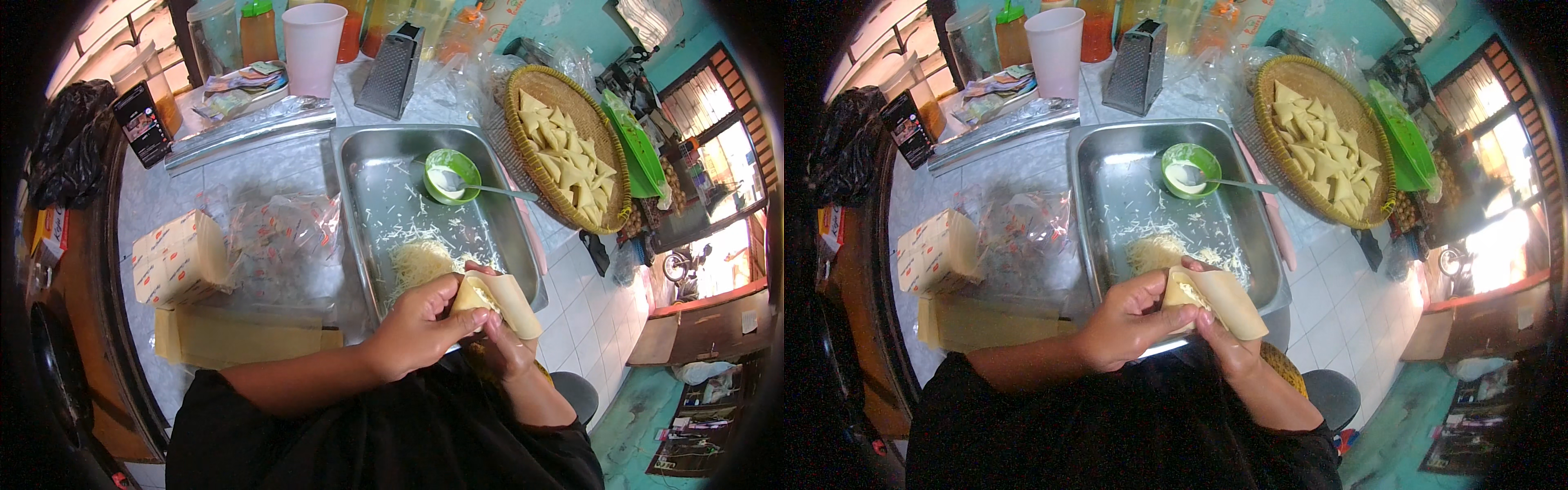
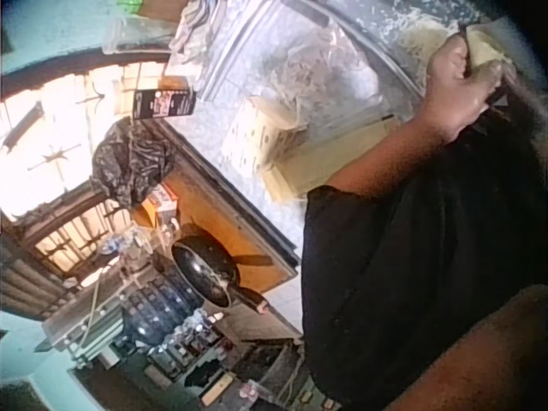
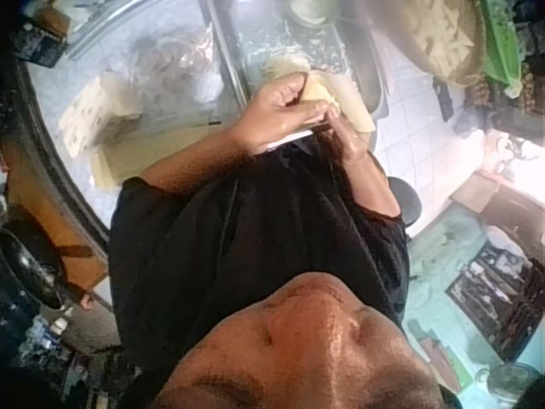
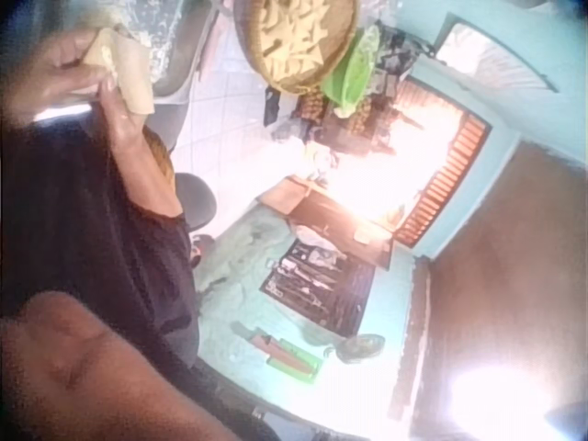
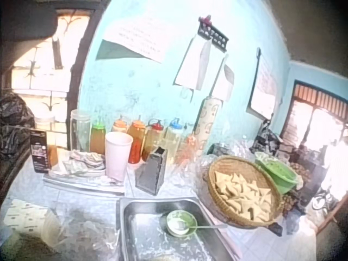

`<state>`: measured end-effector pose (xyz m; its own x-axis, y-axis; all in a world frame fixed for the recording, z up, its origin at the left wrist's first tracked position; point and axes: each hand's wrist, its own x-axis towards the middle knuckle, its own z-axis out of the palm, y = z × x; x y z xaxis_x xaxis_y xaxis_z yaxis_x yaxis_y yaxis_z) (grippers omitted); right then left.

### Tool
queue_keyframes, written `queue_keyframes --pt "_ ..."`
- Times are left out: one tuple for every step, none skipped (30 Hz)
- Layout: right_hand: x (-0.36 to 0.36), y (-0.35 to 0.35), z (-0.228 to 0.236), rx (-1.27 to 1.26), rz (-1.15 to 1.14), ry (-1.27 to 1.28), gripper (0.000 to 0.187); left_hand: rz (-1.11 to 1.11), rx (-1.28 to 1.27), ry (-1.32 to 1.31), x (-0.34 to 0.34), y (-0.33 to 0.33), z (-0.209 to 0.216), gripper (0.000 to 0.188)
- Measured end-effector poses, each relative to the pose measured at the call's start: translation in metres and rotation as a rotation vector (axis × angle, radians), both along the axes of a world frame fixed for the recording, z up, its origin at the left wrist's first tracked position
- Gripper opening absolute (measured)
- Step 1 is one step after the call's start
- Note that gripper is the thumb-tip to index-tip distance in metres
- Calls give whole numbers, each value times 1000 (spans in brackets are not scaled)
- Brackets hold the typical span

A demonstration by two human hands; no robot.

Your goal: The person grates cheese into a tray, then folds square pastry sheets into cones, fills them with grated cheese, and seals the edges to form triangular samosas. The finished samosas are placed into a woven basket.

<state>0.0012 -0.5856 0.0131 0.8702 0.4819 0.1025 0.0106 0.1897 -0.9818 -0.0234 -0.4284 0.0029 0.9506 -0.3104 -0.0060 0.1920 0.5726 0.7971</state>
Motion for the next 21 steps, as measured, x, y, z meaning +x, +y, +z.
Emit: queue_keyframes --pt "-1 0 1 -7 -10 2 48 4 -19 12 0 0 1 18" --pt "-1 1 3 -14 -18 3 47 10 -38 22 0 0 2 16" --pt "-1 1 5 -22 -26 4 46 16 -57 32 -1 0 3 15" --pt "-2 2 7 -17 -31 8 45 -2 -62 44 -1 1 2 17" --pt "-1 3 8 -10 -37 9 44 -20 -65 53 1 1 0 21" --pt "0 4 9 -3 -42 9 43 -39 -68 62 3 2 -1 24" --pt "2 4 8 -18 -44 -23 42 -20 -92 67 3 1 1 20" --pt "2 2 5 -33 -48 -51 41 -2 -117 75 2 -1 3 17" --pt "3 2 4 -49 -51 -79 40 16 -142 84 1 -1 4 15" --pt "2 2 4 -58 -57 -113 39 15 -154 90 1 -1 4 16" --pt "2 2 3 -67 -64 -147 37 12 -166 97 1 -1 3 17" --pt "2 2 3 -76 -72 -181 36 9 -178 105 1 0 2 17" --pt "3 1 2 -113 -66 -269 36 -2 -194 125 1 0 3 18" --pt "5 -1 1 -150 -57 -356 35 -11 -210 145 0 0 5 19" --pt "6 -2 0 -186 -48 -443 34 -20 -226 165 0 0 6 20" --pt "6 -2 1 -216 -45 -471 34 -30 -245 177 0 -1 6 21" --pt "6 -1 4 -244 -41 -499 33 -38 -263 189 0 -1 6 22" --pt "7 0 5 -273 -37 -527 33 -47 -281 201 0 0 6 23" --pt "8 -1 4 -287 -37 -574 33 -52 -283 209 0 0 6 24" --pt "10 -3 2 -303 -37 -623 33 -58 -286 217 0 1 7 26" --pt "11 -4 1 -319 -36 -671 32 -65 -289 225 0 1 7 27"
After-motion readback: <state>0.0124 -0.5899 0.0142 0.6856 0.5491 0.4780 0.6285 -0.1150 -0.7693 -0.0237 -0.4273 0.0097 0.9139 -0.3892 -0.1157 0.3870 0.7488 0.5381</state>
